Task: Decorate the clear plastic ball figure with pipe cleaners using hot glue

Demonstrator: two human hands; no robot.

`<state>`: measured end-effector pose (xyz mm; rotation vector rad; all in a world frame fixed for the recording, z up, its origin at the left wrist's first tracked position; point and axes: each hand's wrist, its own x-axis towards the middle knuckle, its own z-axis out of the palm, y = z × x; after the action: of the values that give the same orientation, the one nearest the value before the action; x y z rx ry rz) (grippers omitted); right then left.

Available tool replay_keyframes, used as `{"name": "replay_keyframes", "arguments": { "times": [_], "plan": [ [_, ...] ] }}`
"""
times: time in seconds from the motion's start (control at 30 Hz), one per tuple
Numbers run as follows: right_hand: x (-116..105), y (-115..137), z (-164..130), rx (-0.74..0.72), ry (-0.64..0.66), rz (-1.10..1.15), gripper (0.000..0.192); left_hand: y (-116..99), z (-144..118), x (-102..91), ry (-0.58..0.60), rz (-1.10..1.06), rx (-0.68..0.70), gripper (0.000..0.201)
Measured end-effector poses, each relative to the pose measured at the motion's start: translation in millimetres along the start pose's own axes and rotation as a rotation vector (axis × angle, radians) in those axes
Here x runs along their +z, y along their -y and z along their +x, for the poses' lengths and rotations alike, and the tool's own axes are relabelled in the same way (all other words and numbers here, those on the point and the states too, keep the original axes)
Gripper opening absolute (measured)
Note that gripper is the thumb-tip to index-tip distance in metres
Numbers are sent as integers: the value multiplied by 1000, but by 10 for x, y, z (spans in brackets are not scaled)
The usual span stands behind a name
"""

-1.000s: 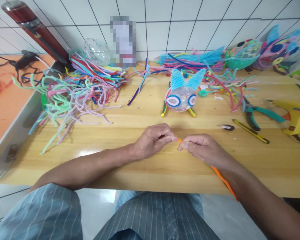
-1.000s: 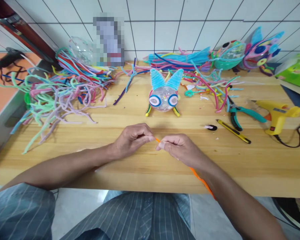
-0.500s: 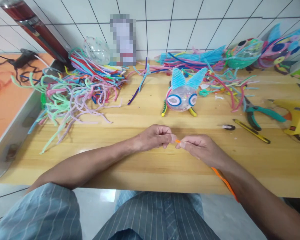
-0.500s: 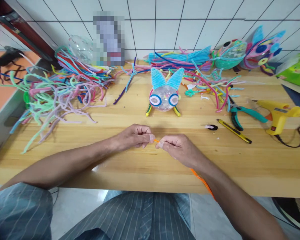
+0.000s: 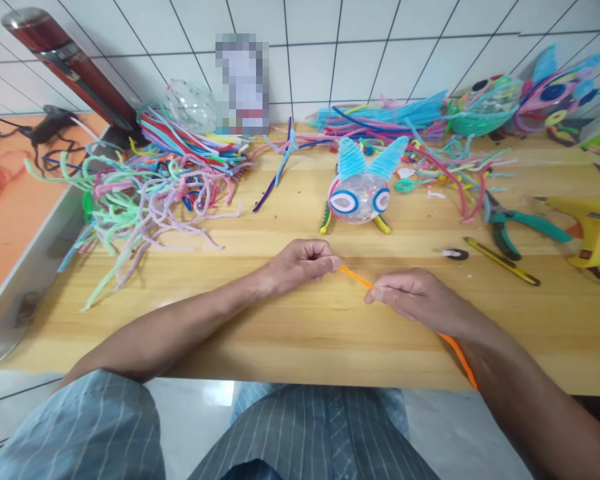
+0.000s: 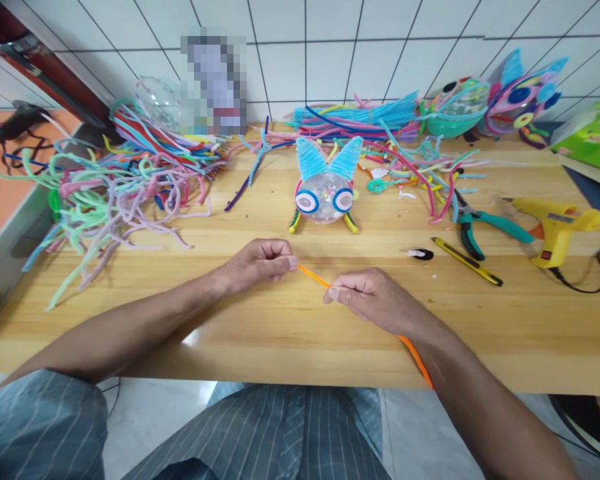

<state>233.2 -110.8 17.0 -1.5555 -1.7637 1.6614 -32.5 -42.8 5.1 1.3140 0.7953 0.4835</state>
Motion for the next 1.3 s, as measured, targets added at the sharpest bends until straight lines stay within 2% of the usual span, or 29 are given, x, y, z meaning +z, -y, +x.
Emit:
{"name": "replay_keyframes", "arguments": {
  "times": [0.2, 0.33, 0.43, 0.57, 0.67, 0.77, 0.87, 1.17, 1.3],
  "plan": [
    [48, 31, 12, 35, -9, 84, 48, 8, -29, 67, 99, -142, -23, 49],
    [118, 48, 51, 26, 27, 96, 52, 69, -20, 156, 167, -93, -1, 40],
    [161, 61, 77, 8, 36, 98, 53, 131, -26, 180, 176, -31, 58, 35],
    [167, 66, 92, -20, -27, 74, 53, 150, -74, 175, 62, 115, 150, 33],
    [167, 63, 79, -41, -103, 37, 54, 125, -101, 192, -48, 154, 162, 37],
    [193, 78, 52, -80, -102, -2, 53, 91, -106, 222, -105, 141, 147, 45],
    [205, 104, 29, -107, -71, -39, 53, 53, -106, 232, -115, 127, 140, 51],
    [14, 74, -21, -98, 38, -9, 59, 16, -135, 163, 166, -122, -66, 48],
    [-16, 57, -19, -68, 57, 33, 61, 18, -123, 155, 199, -119, -89, 46]
  ]
}}
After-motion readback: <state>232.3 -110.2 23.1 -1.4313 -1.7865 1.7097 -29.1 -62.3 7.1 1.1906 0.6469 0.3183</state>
